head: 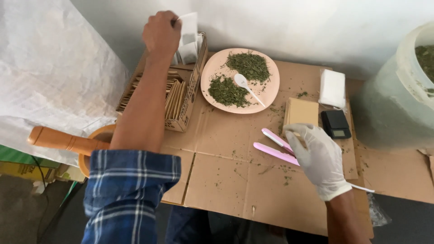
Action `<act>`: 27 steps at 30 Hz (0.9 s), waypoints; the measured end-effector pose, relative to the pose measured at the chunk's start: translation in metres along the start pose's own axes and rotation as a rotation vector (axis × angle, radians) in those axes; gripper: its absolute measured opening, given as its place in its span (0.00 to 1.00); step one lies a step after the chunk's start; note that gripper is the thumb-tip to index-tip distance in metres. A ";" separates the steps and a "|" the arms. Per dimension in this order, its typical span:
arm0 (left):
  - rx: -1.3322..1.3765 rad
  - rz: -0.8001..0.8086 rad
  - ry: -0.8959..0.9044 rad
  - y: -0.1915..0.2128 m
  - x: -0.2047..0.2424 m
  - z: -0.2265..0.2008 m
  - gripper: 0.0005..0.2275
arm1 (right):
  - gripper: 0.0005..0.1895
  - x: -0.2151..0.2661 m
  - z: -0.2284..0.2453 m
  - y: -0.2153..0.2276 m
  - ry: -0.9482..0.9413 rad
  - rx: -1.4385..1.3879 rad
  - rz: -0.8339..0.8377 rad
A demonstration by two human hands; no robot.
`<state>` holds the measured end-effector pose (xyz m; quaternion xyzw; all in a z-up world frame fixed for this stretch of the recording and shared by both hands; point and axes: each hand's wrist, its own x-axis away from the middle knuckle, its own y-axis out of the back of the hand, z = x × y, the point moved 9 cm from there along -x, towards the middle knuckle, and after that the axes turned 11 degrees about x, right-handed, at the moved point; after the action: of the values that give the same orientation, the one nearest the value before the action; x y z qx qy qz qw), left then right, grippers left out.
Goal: Folding and sealing small tea bags using a handheld heat sealer on a cardboard workspace.
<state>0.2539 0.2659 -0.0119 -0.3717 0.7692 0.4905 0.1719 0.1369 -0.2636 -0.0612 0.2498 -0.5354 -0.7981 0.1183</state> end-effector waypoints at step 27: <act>1.097 0.923 -0.013 0.025 0.239 -0.280 0.07 | 0.03 0.006 -0.024 0.012 -0.180 -0.791 -0.120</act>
<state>0.1046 -0.0714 -0.0184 0.1345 0.9827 0.0581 0.1133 0.1439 -0.2901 -0.0595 0.1450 -0.1801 -0.9665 0.1114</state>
